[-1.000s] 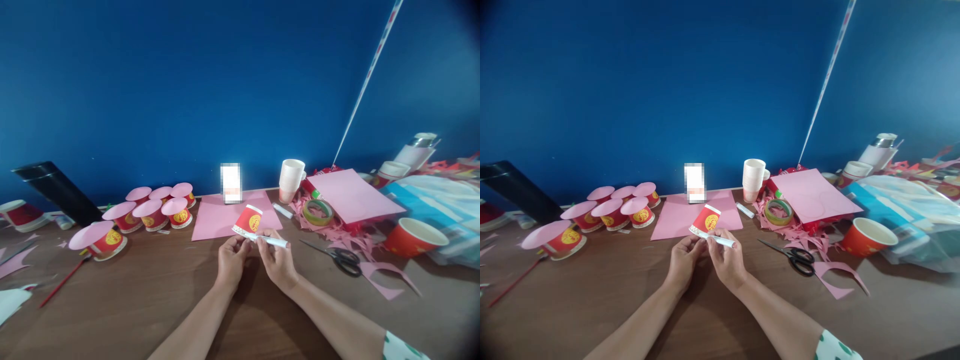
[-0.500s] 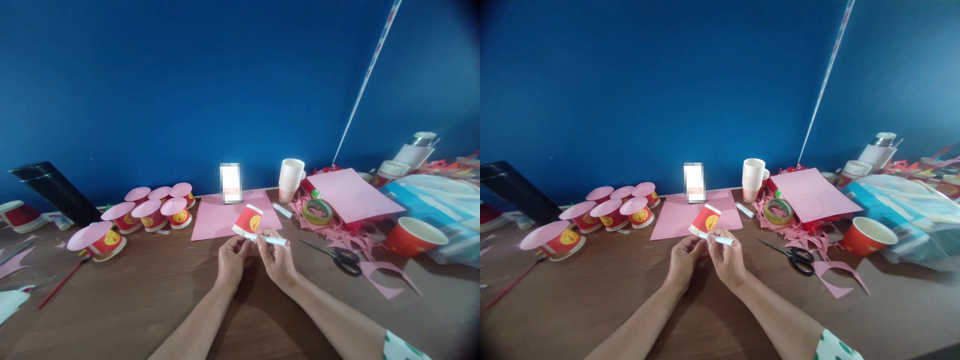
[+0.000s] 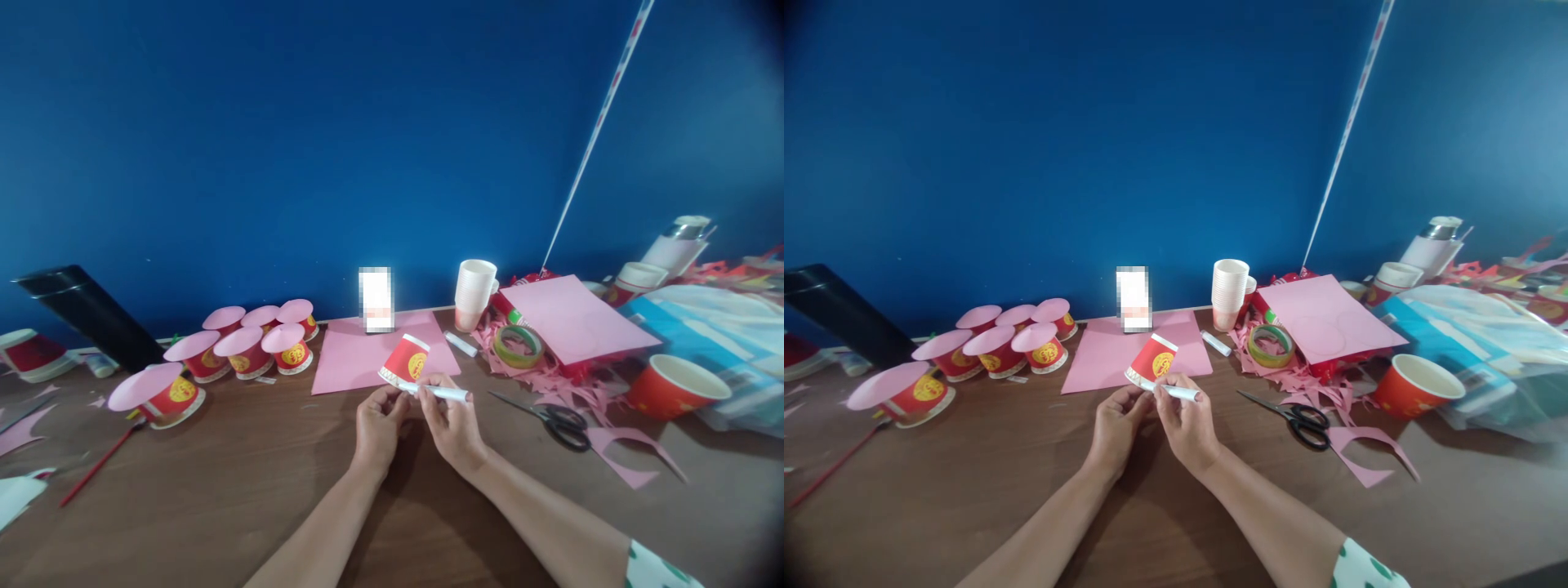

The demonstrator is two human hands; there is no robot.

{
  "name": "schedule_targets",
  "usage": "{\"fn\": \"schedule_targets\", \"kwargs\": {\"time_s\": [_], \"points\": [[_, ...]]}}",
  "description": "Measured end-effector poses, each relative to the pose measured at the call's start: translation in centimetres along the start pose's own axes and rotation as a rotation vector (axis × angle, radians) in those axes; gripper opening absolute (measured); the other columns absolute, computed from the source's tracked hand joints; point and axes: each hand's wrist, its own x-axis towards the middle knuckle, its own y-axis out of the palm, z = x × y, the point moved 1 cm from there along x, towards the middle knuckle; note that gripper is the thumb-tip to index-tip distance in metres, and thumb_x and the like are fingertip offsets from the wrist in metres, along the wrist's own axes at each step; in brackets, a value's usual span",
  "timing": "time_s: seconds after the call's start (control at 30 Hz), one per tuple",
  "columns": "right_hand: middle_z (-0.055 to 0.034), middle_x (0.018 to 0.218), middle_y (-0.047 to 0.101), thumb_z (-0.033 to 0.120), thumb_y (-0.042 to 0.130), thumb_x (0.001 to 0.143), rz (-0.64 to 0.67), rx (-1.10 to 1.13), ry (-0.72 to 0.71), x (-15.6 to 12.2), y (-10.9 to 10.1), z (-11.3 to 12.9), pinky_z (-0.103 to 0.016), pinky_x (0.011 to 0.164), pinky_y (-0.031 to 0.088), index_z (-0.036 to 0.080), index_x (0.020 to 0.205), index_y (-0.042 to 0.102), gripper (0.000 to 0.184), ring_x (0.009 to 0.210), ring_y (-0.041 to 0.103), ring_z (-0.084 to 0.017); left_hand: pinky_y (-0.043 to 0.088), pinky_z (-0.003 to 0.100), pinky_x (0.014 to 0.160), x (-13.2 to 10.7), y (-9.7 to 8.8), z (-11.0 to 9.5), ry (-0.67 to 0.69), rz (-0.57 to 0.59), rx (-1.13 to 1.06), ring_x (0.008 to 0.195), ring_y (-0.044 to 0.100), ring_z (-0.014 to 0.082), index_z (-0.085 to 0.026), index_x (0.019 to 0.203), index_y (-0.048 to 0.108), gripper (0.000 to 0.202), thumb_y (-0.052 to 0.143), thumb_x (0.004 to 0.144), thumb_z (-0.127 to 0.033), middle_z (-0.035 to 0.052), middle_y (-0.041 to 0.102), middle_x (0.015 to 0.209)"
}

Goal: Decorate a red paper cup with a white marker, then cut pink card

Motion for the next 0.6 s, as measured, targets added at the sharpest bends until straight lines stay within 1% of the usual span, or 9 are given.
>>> {"fn": "schedule_targets", "kwargs": {"time_s": [0.17, 0.23, 0.33, 0.43, 0.5, 0.6], "points": [[-0.0029, 0.075, 0.062, 0.023, 0.041, 0.088, -0.004, -0.026, -0.026, 0.04, -0.07, -0.07, -0.024, 0.068, 0.045, 0.019, 0.081, 0.055, 0.016, 0.07, 0.06, -0.015, 0.041, 0.022, 0.05, -0.03, 0.0, -0.01, -0.024, -0.034, -0.028, 0.047, 0.048, 0.0104, -0.014, 0.083, 0.068, 0.034, 0.069, 0.061, -0.04, -0.001, 0.055, 0.052], [-0.0027, 0.076, 0.063, 0.023, 0.042, 0.087, -0.012, -0.031, -0.037, 0.08, -0.09, -0.06, -0.024, 0.069, 0.045, 0.019, 0.081, 0.056, 0.015, 0.071, 0.06, -0.015, 0.042, 0.022, 0.05, -0.04, 0.01, -0.07, -0.027, -0.027, -0.026, 0.048, 0.049, 0.0107, -0.014, 0.082, 0.068, 0.034, 0.069, 0.061, -0.04, -0.0003, 0.057, 0.053], [-0.0026, 0.075, 0.063, 0.023, 0.042, 0.087, -0.019, -0.032, -0.042, 0.15, -0.12, 0.02, -0.024, 0.069, 0.045, 0.019, 0.08, 0.056, 0.016, 0.071, 0.06, -0.015, 0.043, 0.022, 0.051, -0.09, 0.07, -0.25, -0.025, -0.001, -0.024, 0.05, 0.051, 0.0105, -0.014, 0.082, 0.068, 0.031, 0.068, 0.063, -0.039, 0.0009, 0.061, 0.06], [-0.0029, 0.074, 0.063, 0.022, 0.042, 0.087, -0.027, -0.029, -0.038, 0.21, -0.16, 0.12, -0.025, 0.068, 0.045, 0.02, 0.08, 0.056, 0.016, 0.07, 0.06, -0.016, 0.043, 0.022, 0.053, -0.18, 0.14, -0.45, -0.046, 0.001, -0.034, 0.054, 0.054, 0.0115, -0.015, 0.084, 0.068, 0.031, 0.069, 0.062, -0.037, 0.0024, 0.064, 0.066], [-0.0032, 0.074, 0.063, 0.022, 0.042, 0.087, -0.035, -0.028, -0.036, 0.23, -0.18, 0.16, -0.025, 0.069, 0.045, 0.02, 0.08, 0.056, 0.016, 0.07, 0.06, -0.016, 0.043, 0.023, 0.054, -0.22, 0.17, -0.53, -0.056, -0.003, -0.034, 0.056, 0.056, 0.0127, -0.015, 0.084, 0.068, 0.031, 0.069, 0.062, -0.036, 0.003, 0.065, 0.068], [-0.0034, 0.074, 0.062, 0.022, 0.041, 0.088, -0.043, -0.026, -0.027, 0.25, -0.18, 0.18, -0.026, 0.07, 0.045, 0.02, 0.078, 0.055, 0.017, 0.069, 0.059, -0.016, 0.044, 0.024, 0.056, -0.23, 0.21, -0.58, -0.037, 0.013, -0.026, 0.06, 0.057, 0.0139, -0.015, 0.084, 0.068, 0.029, 0.068, 0.064, -0.035, 0.004, 0.066, 0.07]]}}
